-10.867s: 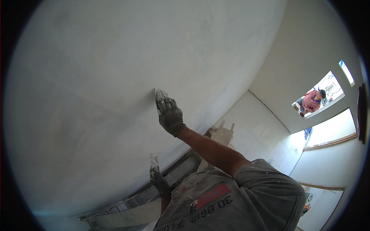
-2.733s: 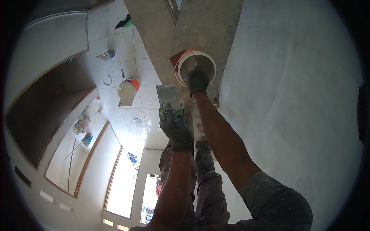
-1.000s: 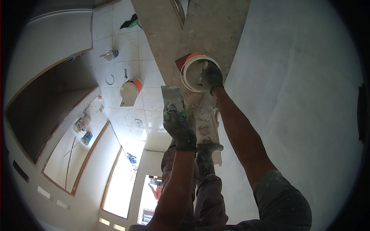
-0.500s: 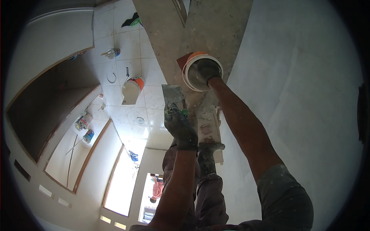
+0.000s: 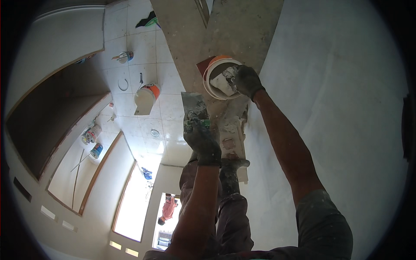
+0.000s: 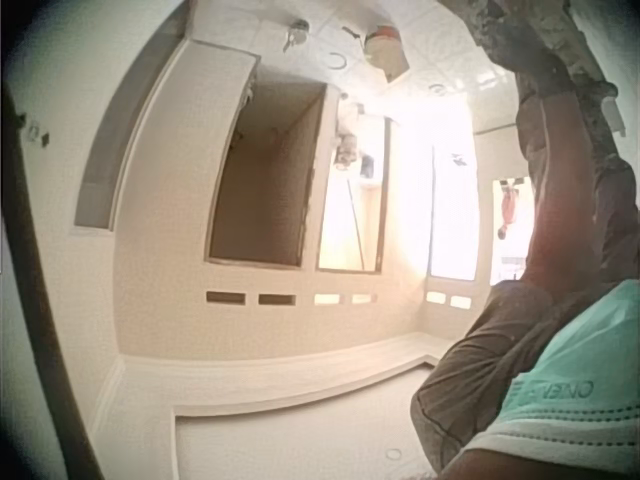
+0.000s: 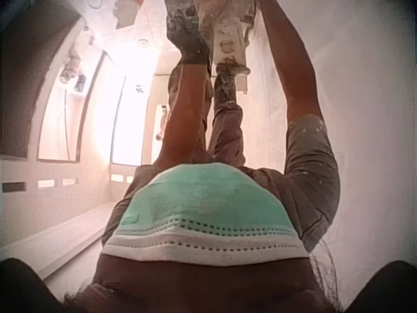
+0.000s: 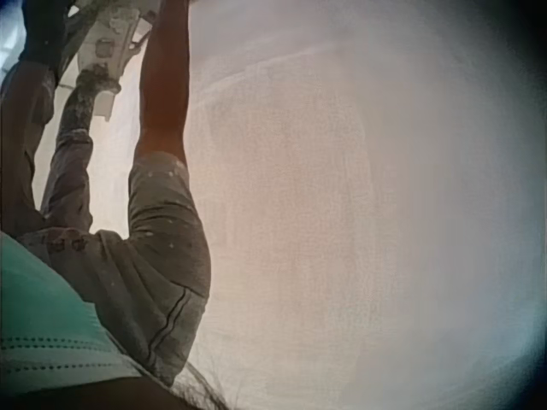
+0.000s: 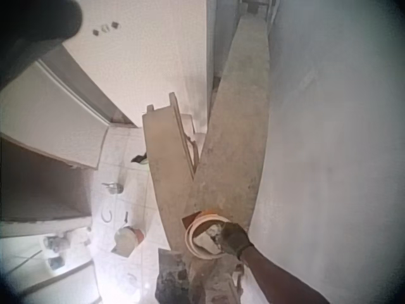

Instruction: Applying and smoothing joint compound on a ceiling with putty knives while standing on a scaffold.

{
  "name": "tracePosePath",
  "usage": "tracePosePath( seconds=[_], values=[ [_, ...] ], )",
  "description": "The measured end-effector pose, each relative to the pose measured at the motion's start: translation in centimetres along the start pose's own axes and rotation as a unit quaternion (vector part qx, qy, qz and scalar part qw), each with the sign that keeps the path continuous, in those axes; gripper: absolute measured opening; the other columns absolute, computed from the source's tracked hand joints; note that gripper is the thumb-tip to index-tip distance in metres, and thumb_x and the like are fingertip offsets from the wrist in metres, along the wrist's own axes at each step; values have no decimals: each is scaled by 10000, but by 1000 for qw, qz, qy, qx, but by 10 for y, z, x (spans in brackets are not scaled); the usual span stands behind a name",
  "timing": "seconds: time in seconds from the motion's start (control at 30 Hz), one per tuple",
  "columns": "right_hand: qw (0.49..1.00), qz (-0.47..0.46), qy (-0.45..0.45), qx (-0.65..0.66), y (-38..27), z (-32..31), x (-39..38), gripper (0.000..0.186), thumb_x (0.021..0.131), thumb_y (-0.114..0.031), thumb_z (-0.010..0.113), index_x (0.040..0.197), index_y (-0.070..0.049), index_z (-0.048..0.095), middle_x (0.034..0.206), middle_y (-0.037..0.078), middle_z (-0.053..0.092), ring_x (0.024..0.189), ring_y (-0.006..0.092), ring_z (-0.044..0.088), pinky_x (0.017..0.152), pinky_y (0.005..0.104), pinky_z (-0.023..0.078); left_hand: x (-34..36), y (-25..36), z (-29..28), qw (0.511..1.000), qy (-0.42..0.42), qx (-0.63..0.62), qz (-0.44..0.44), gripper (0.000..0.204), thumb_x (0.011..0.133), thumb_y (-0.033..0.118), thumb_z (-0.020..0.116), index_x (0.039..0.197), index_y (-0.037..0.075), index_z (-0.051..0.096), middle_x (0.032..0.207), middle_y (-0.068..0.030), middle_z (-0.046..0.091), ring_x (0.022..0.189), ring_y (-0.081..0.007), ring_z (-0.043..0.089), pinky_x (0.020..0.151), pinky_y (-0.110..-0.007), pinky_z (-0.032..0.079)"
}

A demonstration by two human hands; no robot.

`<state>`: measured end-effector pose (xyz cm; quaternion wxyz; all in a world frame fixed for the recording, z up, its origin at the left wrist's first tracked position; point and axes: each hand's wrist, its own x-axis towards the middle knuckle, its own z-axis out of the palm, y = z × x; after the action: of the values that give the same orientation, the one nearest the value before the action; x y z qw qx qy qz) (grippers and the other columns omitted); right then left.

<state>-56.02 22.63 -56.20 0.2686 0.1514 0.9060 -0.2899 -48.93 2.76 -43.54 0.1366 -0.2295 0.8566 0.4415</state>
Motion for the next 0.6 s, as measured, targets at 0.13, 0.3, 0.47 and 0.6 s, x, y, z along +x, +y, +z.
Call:
tracePosePath(
  seconds=[0.13, 0.3, 0.47, 0.6],
  values=[
    [997, -35, 46, 42, 14, -10, -29, 266, 731, -151, 733, 956, -12, 704, 909, 220, 709, 888, 363, 697, 816, 438, 556, -4, 15, 0, 1000, 0, -25, 3, 379, 1061, 273, 428, 1128, -62, 590, 1004, -123, 638, 840, -180, 608, 732, -300, 496],
    [997, -21, 71, 37, -12, -4, -48, 242, 718, -150, 736, 892, 10, 684, 839, 223, 697, 849, 391, 692, 787, 449, 561, -7, 18, -1, 976, 10, -202, -84, 387, 1065, 255, 412, 1109, -84, 593, 1017, -136, 639, 859, -193, 607, 753, -319, 496],
    [988, 52, 145, -9, -13, 46, -7, 216, 726, -161, 727, 877, -18, 670, 818, 203, 696, 810, 385, 692, 718, 465, 562, -12, 3, 2, 955, 23, 229, 185, 364, 1066, 243, 418, 1099, -71, 600, 979, -116, 638, 852, -158, 589, 749, -305, 489],
    [983, 64, 152, -81, -17, 76, 13, 198, 743, -190, 705, 879, -48, 682, 812, 181, 700, 780, 360, 697, 684, 459, 559, -8, 18, 6, 999, 1, -47, -10, 344, 1060, 238, 432, 1092, -57, 607, 968, -108, 635, 856, -153, 592, 753, -299, 491]
  ],
)
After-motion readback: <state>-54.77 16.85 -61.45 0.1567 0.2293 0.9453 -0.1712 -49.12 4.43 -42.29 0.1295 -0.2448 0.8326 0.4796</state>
